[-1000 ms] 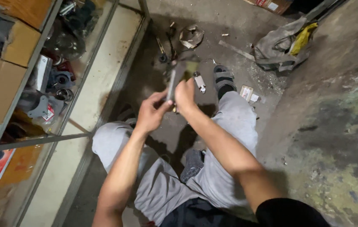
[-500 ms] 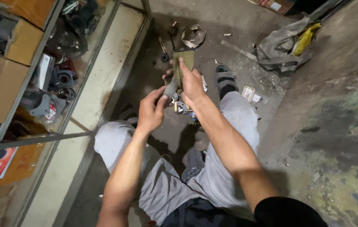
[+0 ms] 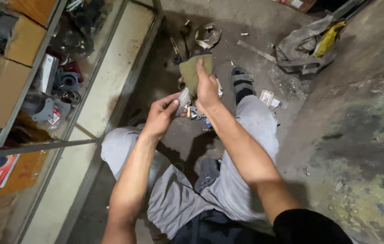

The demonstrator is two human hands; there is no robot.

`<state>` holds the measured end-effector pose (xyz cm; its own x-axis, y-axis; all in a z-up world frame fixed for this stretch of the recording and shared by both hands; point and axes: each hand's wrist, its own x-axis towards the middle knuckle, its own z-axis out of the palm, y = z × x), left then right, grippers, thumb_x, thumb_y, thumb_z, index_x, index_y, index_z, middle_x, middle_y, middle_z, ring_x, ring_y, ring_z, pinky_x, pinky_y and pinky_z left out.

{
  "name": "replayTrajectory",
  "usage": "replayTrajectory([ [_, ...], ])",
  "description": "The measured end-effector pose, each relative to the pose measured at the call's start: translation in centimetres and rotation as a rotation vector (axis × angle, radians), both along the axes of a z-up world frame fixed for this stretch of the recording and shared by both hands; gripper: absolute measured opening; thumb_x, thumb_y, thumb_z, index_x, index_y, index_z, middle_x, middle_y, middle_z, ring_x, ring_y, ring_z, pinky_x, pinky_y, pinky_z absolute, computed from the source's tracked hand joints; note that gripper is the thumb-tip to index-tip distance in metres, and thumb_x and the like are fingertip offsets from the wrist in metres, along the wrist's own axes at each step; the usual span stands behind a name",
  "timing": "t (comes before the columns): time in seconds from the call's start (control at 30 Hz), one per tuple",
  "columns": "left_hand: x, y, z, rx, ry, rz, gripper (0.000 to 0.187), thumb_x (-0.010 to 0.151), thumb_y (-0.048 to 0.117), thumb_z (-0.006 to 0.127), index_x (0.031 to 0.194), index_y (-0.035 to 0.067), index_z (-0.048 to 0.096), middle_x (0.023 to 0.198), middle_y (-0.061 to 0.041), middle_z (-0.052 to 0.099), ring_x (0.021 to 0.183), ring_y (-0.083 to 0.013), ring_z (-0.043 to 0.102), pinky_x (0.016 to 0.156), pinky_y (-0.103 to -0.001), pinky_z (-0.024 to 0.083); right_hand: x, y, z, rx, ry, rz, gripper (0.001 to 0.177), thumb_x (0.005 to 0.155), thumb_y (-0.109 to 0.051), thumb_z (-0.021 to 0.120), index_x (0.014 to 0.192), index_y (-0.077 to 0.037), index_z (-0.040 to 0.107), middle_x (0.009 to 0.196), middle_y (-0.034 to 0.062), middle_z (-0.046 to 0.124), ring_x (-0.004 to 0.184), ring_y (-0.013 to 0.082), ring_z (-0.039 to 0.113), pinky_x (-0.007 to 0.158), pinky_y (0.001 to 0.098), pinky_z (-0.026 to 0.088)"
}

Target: The person sits on the floor and wipes several small metal parts with a cloth. They pick up each part, rub it with the cloth, and place it back down or on a nearby shelf.

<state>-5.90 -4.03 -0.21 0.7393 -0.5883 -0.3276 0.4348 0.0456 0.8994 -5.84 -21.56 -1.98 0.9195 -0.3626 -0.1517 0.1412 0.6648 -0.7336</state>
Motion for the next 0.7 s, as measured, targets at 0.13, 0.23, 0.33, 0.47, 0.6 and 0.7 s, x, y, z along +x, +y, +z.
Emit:
replayTrajectory([
  [0.13,0.2,0.4,-0.7,0.000,-0.002,0.005,0.040,0.105,0.014,0.054,0.140,-0.006,0.058,0.112,-0.010,0.071,0.090,-0.0154,0.068,0.082,-0.031,0.057,0.5,-2.2,0.4,0.062,0.146,-0.023,0.052,0.101,-0.052,0.059,0.114,-0.002,0.067,0.095,0.0115,0.074,0.079,0.0239,0.071,0.074,0.0405,0.058],
  [0.23,0.2,0.4,-1.1,-0.057,-0.042,-0.078,0.041,0.108,0.014,0.056,0.143,-0.008,0.059,0.110,-0.013,0.071,0.087,-0.0164,0.066,0.081,-0.031,0.056,0.8,-4.6,-1.6,0.505,0.090,0.112,0.052,0.100,-0.061,0.059,0.105,-0.009,0.063,0.077,0.0044,0.063,0.066,0.0219,0.067,0.062,0.0444,0.056],
  [0.33,0.2,0.5,-0.7,-0.136,0.142,-0.049,0.041,0.107,0.013,0.056,0.142,-0.007,0.055,0.114,-0.015,0.070,0.090,-0.0187,0.069,0.082,-0.033,0.058,0.2,-4.4,0.0,0.638,-0.514,0.290,0.062,0.120,-0.065,0.055,0.097,-0.008,0.058,0.087,0.0120,0.068,0.081,0.0298,0.068,0.081,0.0511,0.056],
  [0.47,0.5,-0.1,-0.2,-0.162,0.187,0.035,0.034,0.105,0.013,0.056,0.137,0.002,0.053,0.112,-0.011,0.065,0.086,-0.0183,0.066,0.077,-0.033,0.056,-1.0,-0.9,5.2,0.205,0.082,0.088,0.046,0.097,-0.045,0.055,0.116,-0.005,0.065,0.097,0.0096,0.075,0.085,0.0220,0.074,0.080,0.0404,0.059],
  [0.6,-0.5,-1.2,1.1,-0.087,0.216,0.049,0.026,0.101,0.024,0.052,0.121,0.008,0.057,0.097,-0.005,0.066,0.081,-0.0171,0.069,0.073,-0.034,0.060,-0.5,0.0,1.6,-0.245,0.064,-0.059,0.045,0.104,-0.045,0.056,0.104,-0.001,0.066,0.077,0.0063,0.069,0.061,0.0183,0.065,0.054,0.0335,0.051],
  [0.7,-0.6,-1.0,-0.7,0.110,-0.335,-0.139,0.027,0.109,0.028,0.058,0.123,0.005,0.062,0.091,-0.003,0.062,0.079,-0.0091,0.057,0.070,-0.026,0.049,-0.3,-0.5,1.7,-0.247,0.152,-0.110,0.055,0.108,-0.049,0.053,0.100,0.003,0.069,0.072,0.0092,0.067,0.057,0.0177,0.065,0.052,0.0332,0.054],
])
